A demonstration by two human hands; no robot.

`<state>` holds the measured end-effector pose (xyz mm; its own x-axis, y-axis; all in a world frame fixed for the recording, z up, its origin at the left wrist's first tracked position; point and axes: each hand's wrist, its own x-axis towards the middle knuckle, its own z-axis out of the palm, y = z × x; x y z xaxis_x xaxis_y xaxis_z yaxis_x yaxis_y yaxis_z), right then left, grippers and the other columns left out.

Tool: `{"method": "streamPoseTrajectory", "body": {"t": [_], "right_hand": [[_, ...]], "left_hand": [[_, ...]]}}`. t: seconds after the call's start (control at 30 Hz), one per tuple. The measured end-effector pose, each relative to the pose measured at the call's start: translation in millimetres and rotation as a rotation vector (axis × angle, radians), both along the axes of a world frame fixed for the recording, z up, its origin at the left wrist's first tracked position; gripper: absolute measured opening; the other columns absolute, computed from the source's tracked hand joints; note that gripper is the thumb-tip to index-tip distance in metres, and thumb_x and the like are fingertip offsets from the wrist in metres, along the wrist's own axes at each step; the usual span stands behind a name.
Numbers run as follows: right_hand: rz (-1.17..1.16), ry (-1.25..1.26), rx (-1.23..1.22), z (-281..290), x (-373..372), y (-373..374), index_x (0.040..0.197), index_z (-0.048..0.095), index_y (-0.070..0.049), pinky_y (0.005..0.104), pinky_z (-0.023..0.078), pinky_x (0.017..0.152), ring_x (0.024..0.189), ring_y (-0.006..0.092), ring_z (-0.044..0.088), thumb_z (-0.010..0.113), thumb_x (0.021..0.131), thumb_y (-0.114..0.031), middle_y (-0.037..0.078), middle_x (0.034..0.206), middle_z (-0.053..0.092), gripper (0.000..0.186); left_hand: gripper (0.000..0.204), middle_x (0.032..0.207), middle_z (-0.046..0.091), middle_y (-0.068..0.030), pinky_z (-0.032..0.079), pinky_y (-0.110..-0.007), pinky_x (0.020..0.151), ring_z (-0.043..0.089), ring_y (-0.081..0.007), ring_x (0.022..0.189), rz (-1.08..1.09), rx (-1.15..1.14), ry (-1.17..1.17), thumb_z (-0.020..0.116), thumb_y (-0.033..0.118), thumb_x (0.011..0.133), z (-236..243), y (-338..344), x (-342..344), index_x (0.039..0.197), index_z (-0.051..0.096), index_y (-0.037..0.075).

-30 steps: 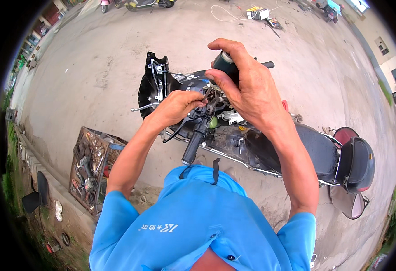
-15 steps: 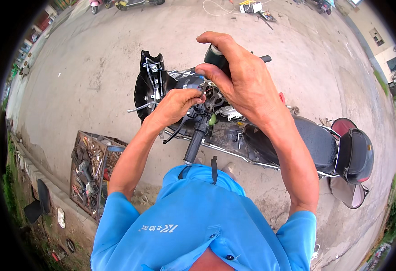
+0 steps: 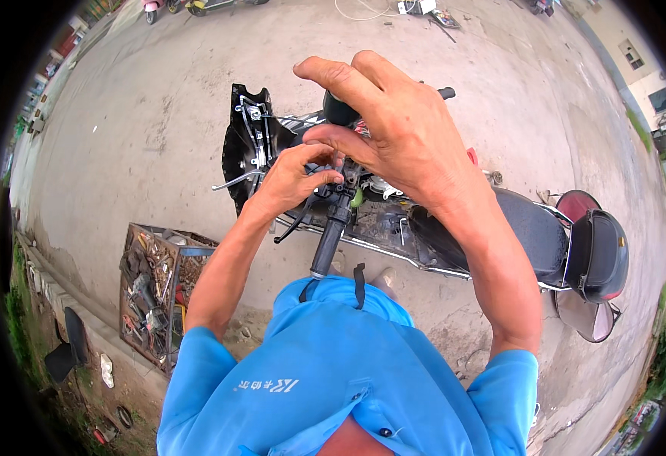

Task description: The person uses a wrench and a screwdriver to remove screws and panels from the front of a motorcycle, then pours liquid from a yellow bottle into a reservoir on the bike.

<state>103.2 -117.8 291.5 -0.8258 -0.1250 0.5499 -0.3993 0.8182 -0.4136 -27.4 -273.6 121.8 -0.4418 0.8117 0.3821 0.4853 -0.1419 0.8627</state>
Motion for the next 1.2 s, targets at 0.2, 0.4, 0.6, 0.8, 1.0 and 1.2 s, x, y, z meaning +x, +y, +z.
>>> {"method": "streamPoseTrajectory", "body": {"t": [0.2, 0.4, 0.6, 0.8, 1.0, 1.2], "right_hand": [[-0.057, 0.007, -0.215, -7.1, -9.5, -2.4, 0.145, 0.057, -0.017, 0.0416, 0.056, 0.078, 0.093, 0.0330, 0.068, 0.084, 0.085, -0.016, 0.011, 0.114, 0.066, 0.066], [-0.343, -0.088, 0.229, 7.9, -2.2, -14.2, 0.141, 0.062, -0.013, 0.0365, 0.057, 0.083, 0.094, 0.0301, 0.069, 0.080, 0.092, -0.019, 0.012, 0.121, 0.067, 0.052], [0.008, -0.100, -0.249, 1.8, -5.9, -2.1, 0.141, 0.062, -0.012, 0.0411, 0.057, 0.085, 0.099, 0.0297, 0.070, 0.077, 0.094, -0.018, 0.013, 0.118, 0.069, 0.050], [-0.177, 0.107, -0.028, 0.3, -7.1, -19.6, 0.145, 0.056, -0.009, 0.0400, 0.059, 0.088, 0.103, 0.0308, 0.071, 0.079, 0.092, -0.015, 0.014, 0.122, 0.070, 0.058], [-0.210, -0.177, 0.039, 4.5, -2.3, -17.0, 0.144, 0.058, -0.009, 0.0343, 0.058, 0.087, 0.105, 0.0270, 0.072, 0.072, 0.095, -0.009, 0.011, 0.125, 0.068, 0.051], [0.156, -0.294, -0.425, 5.7, -0.7, -7.8, 0.157, 0.046, -0.005, 0.0459, 0.043, 0.119, 0.143, 0.0340, 0.051, 0.068, 0.100, -0.022, 0.014, 0.161, 0.045, 0.063]], "left_hand": [[0.018, 0.096, 0.079, -0.0095, 0.060, -0.034, 0.083, 0.076, -0.0186, 0.089, -0.078, -0.121, 0.010, 0.078, 0.007, 0.092, -2.1, -2.2, -10.0, 0.109, 0.075, 0.000], [0.015, 0.099, 0.079, -0.0123, 0.059, -0.034, 0.086, 0.076, -0.0201, 0.091, -0.065, -0.084, -0.098, 0.071, 0.000, 0.096, 2.4, -5.5, -6.3, 0.111, 0.073, -0.002], [0.018, 0.098, 0.080, -0.0131, 0.060, -0.035, 0.083, 0.078, -0.0234, 0.089, -0.147, -0.037, 0.009, 0.074, 0.003, 0.095, 0.0, -2.4, -8.0, 0.112, 0.074, -0.001], [0.018, 0.097, 0.079, -0.0133, 0.060, -0.036, 0.082, 0.077, -0.0238, 0.091, -0.042, -0.163, 0.085, 0.077, 0.009, 0.094, 3.8, -2.5, -6.3, 0.108, 0.073, -0.001], [0.024, 0.115, 0.076, -0.0185, 0.055, -0.038, 0.095, 0.073, -0.0267, 0.109, -0.266, -0.122, -0.096, 0.066, 0.002, 0.098, 5.2, -2.8, -16.2, 0.121, 0.071, -0.001], [0.029, 0.115, 0.071, -0.0209, 0.054, -0.041, 0.097, 0.070, -0.0345, 0.109, -0.110, -0.227, 0.085, 0.061, -0.002, 0.098, -34.2, -15.4, -19.8, 0.124, 0.072, 0.002]]}}
